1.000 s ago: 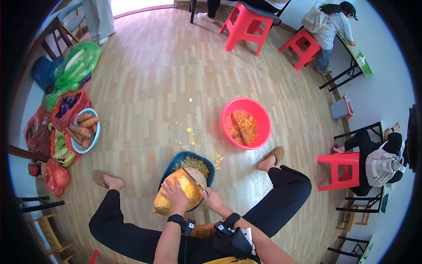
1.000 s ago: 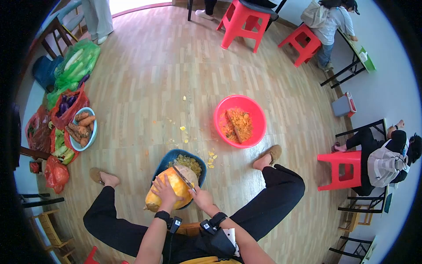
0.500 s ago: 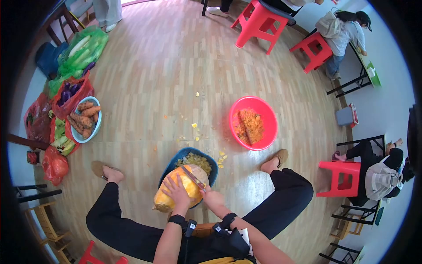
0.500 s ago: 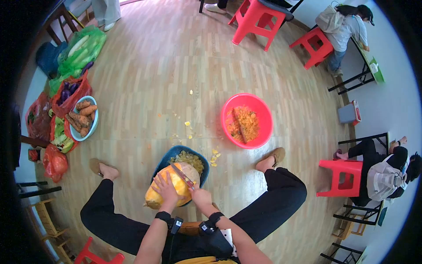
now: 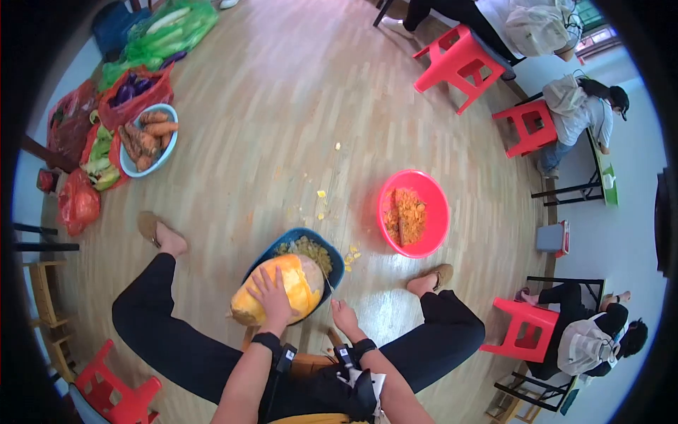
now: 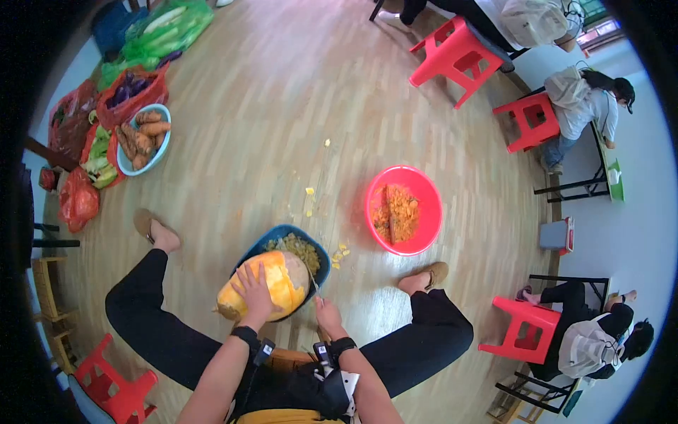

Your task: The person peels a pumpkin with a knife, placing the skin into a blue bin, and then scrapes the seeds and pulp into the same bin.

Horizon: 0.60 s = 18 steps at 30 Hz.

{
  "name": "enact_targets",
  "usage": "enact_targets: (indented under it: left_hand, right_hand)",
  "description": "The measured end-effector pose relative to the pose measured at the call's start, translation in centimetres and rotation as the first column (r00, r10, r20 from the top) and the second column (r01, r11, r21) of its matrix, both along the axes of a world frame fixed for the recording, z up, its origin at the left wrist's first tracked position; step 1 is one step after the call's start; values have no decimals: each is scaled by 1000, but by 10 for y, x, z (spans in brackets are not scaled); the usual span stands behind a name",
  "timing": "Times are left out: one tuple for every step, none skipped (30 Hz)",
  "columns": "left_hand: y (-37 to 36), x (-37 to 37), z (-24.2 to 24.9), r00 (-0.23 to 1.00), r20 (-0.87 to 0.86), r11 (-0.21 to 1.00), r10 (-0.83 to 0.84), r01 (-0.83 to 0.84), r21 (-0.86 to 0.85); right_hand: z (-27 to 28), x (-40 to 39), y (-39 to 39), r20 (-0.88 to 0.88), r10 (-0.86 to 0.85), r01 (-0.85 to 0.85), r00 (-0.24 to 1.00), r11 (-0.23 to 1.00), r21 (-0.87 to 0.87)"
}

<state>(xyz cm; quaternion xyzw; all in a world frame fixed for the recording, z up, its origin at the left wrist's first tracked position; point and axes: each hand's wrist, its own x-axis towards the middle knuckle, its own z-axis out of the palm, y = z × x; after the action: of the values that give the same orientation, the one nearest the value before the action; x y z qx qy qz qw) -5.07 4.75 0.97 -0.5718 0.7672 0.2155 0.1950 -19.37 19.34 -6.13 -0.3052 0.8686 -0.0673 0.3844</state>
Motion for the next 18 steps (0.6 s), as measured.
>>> enact_targets:
  left_hand:
    - [-4, 1, 3, 1000, -26, 1000, -9, 9, -4]
    - [-2, 2, 4, 1000, -22, 1000, -9, 9, -3]
    - [-2, 0, 6, 1000, -22, 1000, -3, 3, 16]
    - [-4, -1, 7, 1000, -23, 999, 3, -2, 32]
    - [10, 6, -32, 999, -17, 979, -39, 35, -200]
    - [5, 4, -25, 999, -19, 978, -40, 35, -207]
    - [2, 3, -19, 999, -42, 990, -23, 17, -140]
    - [4, 3, -13, 998, -61, 998, -5, 1, -65]
    - [3, 2, -4, 998, -61, 998, -2, -2, -60]
    - [-1, 1, 6, 998, -59, 1000, -4, 4, -7]
    - [-4, 1, 11, 998, -57, 999, -1, 4, 43]
    - [-2, 2, 9, 998, -51, 999, 23, -21, 41]
    - [-1, 3, 4, 1000, -21, 1000, -10, 11, 25]
    - [0, 2, 2, 999, 7, 999, -46, 46, 10]
    - [-1, 2, 4, 999, -4, 999, -42, 42, 17]
    - [-3, 1, 2, 1000, -7, 1000, -26, 26, 7]
    - [-2, 1, -1, 1000, -2, 1000, -26, 26, -8]
    - [0, 1, 0, 1000, 4, 999, -31, 31, -15]
  right_hand:
    - [17, 3, -12, 12, -8, 8, 1000, 999, -35]
    - [35, 7, -26, 22, -16, 18, 1000, 997, -77]
    - [47, 13, -36, 24, -16, 18, 1000, 997, -81]
    - [58, 18, -46, -30, 58, -61, 998, 992, -114]
    - [66, 23, -54, -88, 129, -140, 988, 980, -142]
    - [69, 26, -58, -92, 128, -141, 988, 979, -149]
    - [70, 30, -60, -100, 158, -170, 982, 977, -127]
    - [73, 34, -58, -103, 190, -200, 976, 975, -97]
    - [75, 37, -56, -115, 193, -201, 974, 977, -67]
    - [70, 39, -53, -112, 200, -207, 974, 976, -62]
    - [65, 41, -51, -115, 177, -186, 978, 979, -80]
    - [62, 42, -52, -117, 164, -176, 979, 979, -102]
    - [60, 44, -52, -113, 192, -205, 975, 973, -110]
    - [60, 44, -53, -118, 185, -196, 976, 976, -92]
    - [60, 43, -56, -127, 173, -183, 977, 980, -73]
    - [60, 41, -63, -132, 186, -198, 974, 977, -83]
    - [59, 42, -66, -137, 196, -203, 971, 978, -43]
    - [60, 44, -67, -140, 202, -203, 969, 979, 5]
